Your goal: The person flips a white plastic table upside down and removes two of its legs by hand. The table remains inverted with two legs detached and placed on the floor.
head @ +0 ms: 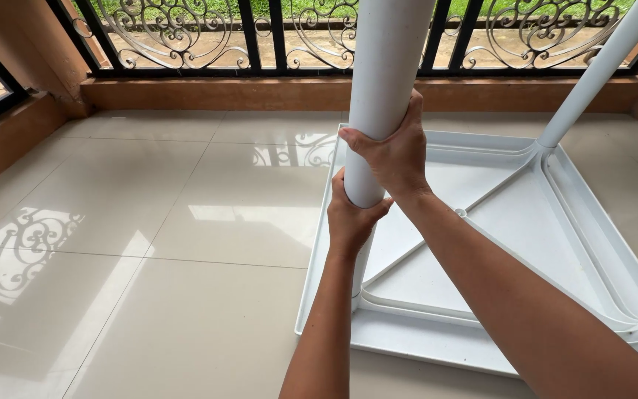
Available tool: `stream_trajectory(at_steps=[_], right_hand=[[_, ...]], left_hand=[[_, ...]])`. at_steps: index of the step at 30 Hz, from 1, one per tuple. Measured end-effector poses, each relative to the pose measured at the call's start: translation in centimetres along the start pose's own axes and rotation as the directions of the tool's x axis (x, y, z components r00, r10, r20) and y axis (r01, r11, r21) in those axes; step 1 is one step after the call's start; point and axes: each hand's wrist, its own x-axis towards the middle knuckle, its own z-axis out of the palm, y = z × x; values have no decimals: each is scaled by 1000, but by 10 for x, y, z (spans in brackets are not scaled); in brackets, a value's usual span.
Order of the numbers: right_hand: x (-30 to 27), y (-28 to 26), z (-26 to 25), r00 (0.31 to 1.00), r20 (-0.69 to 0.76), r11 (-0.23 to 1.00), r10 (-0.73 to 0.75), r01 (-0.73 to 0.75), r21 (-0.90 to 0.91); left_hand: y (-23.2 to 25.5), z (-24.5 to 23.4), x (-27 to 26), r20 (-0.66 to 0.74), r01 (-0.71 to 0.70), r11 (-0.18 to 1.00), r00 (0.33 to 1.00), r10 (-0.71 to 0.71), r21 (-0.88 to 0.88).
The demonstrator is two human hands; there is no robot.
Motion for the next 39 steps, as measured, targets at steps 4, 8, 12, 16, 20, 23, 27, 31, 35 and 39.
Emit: stream_trajectory(at_steps=[4,8,12,16,20,23,27,31,35,39], right_hand=[[-7,6,15,995,-100,999,26,-29,-30],[-4,11,22,990,-106,995,-96,97,8],[-5,15,23,988,-64,988,-144,147,54],[3,17,36,977,-114,979,-182,191,71],[3,16,46,972,-90,968,-217,226,107],[0,12,47,977,-56,972,-205,210,109],[-3,8,52,980,-40,970,-197,201,136],[-3,6,60,985,-84,976,-153,164,146],[-2,8,60,982,-95,977,-160,172,129],[5,11,54,990,-70,984,-123,130,118]], left_hand=[[-1,0,-7,-57,9,1000,998,-8,14],[3,4,-2,-106,-43,999,993,43,3],[2,-4,-5,-104,24,999,994,-21,35],[0,-11,4,-112,42,997,993,-34,69],[-4,-22,8,-138,21,992,990,-4,124],[-5,-29,5,-128,47,990,991,-30,136],[-8,-35,7,-139,38,988,990,-17,148],[-14,-31,8,-189,62,980,982,-26,188],[-24,-21,6,-283,53,980,959,3,189],[-26,-22,8,-293,-152,885,908,301,440]])
